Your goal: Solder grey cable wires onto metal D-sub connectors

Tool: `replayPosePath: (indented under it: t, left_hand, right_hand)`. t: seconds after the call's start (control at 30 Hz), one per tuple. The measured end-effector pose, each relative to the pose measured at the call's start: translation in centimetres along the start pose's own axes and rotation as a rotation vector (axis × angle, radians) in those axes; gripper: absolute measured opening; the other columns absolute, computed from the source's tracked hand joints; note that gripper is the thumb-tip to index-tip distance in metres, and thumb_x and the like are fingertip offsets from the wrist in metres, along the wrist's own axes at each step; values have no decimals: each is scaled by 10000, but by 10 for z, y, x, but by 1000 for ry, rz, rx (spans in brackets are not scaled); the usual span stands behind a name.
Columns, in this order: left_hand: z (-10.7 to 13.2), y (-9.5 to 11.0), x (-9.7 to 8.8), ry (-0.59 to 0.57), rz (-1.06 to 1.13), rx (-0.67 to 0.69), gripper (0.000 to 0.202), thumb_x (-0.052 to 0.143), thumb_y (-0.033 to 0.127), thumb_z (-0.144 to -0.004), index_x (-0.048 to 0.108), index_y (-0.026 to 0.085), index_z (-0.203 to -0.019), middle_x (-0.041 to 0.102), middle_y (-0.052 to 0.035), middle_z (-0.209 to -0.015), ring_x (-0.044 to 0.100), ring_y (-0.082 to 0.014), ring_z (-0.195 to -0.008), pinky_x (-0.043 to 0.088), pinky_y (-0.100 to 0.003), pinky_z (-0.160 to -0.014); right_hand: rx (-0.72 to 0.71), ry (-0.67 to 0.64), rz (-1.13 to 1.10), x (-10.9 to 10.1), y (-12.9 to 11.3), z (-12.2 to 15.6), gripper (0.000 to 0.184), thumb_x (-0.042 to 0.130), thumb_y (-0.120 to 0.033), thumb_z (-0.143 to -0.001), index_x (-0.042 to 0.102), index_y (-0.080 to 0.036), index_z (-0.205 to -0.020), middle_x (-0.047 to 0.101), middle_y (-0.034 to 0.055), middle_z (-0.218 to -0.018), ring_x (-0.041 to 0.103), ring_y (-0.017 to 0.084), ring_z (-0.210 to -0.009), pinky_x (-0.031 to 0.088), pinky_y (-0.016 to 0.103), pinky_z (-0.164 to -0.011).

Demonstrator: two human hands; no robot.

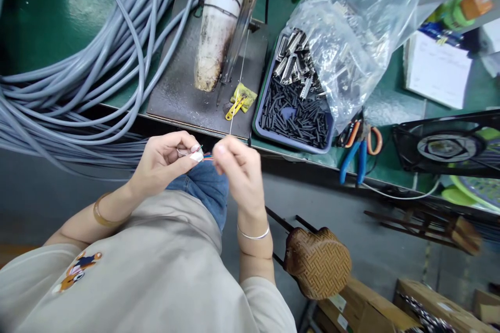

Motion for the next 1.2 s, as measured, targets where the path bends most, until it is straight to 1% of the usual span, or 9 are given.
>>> replayPosePath:
  t: [0.07,0.13,0.23,0.3,0.5,0.6,0.8,1.0,1.2]
  left_hand:
    - [0,-2,-5,46,25,-10,197,768,247,-809,617,143,-739,547,30,-650,449,-53,-559,366,-174,-507]
    - [-1,-4,-8,83,49,-23,210,767,260,-813,611,144,-734,530,36,-632,437,-47,-540,345,-168,-487]
    - [-3,-5,-8,82,84,-19,229,785,268,-795,602,148,-727,518,47,-615,420,-38,-519,343,-163,-471]
    - [-4,-3,-6,76,94,-5,225,792,251,-783,599,150,-725,521,50,-614,423,-35,-515,359,-159,-474]
    - [-3,-13,-8,102,167,-61,147,766,214,-756,638,148,-788,571,51,-600,416,-23,-452,334,-154,-432]
    - [-2,-19,-11,123,199,-95,130,738,205,-746,653,146,-825,608,42,-607,436,-23,-425,330,-158,-422]
    - [0,-21,-15,139,195,-119,127,725,235,-763,639,155,-810,515,73,-508,442,-43,-423,341,-176,-448]
    - [0,-23,-15,137,199,-127,143,730,251,-777,629,157,-815,520,71,-510,459,-51,-433,352,-182,-454]
    - [1,-25,-12,111,225,-136,153,736,244,-779,620,151,-817,544,65,-544,461,-46,-438,367,-177,-450]
  right_hand:
    - [-42,144,-66,-16,-3,-1,378,587,-349,-987,511,-219,-640,388,-62,-541,358,82,-484,279,250,-473]
    - [-83,243,31,-26,-7,1,348,605,-384,-981,590,-219,-676,466,-48,-555,395,85,-492,307,248,-478]
    - [-54,176,225,-17,-7,5,236,660,-424,-953,742,-223,-860,632,-16,-671,455,86,-524,349,256,-496]
    - [-39,121,265,-6,-5,8,181,701,-397,-927,769,-229,-926,671,-12,-736,430,74,-517,337,263,-494]
    - [-64,151,285,3,-3,9,148,707,-334,-922,754,-223,-837,631,-12,-707,507,101,-598,374,278,-558]
    - [-72,175,286,1,-2,9,130,726,-322,-907,752,-224,-826,617,-21,-696,468,92,-573,331,278,-533]
    - [-89,178,240,2,-2,10,76,737,-266,-895,760,-231,-831,598,-42,-680,407,71,-546,294,278,-533]
    - [-49,186,224,3,2,8,96,727,-256,-882,735,-215,-796,530,-60,-654,326,50,-508,242,272,-502]
    - [-7,159,221,4,5,5,71,721,-258,-863,737,-204,-818,588,-46,-702,301,40,-497,211,258,-474]
Point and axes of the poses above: each hand's wrist, its own z-axis away from the middle knuckle, its own x-axis out of the palm, y = z × x, the point moved 8 cm from there along -z, towards the middle knuckle
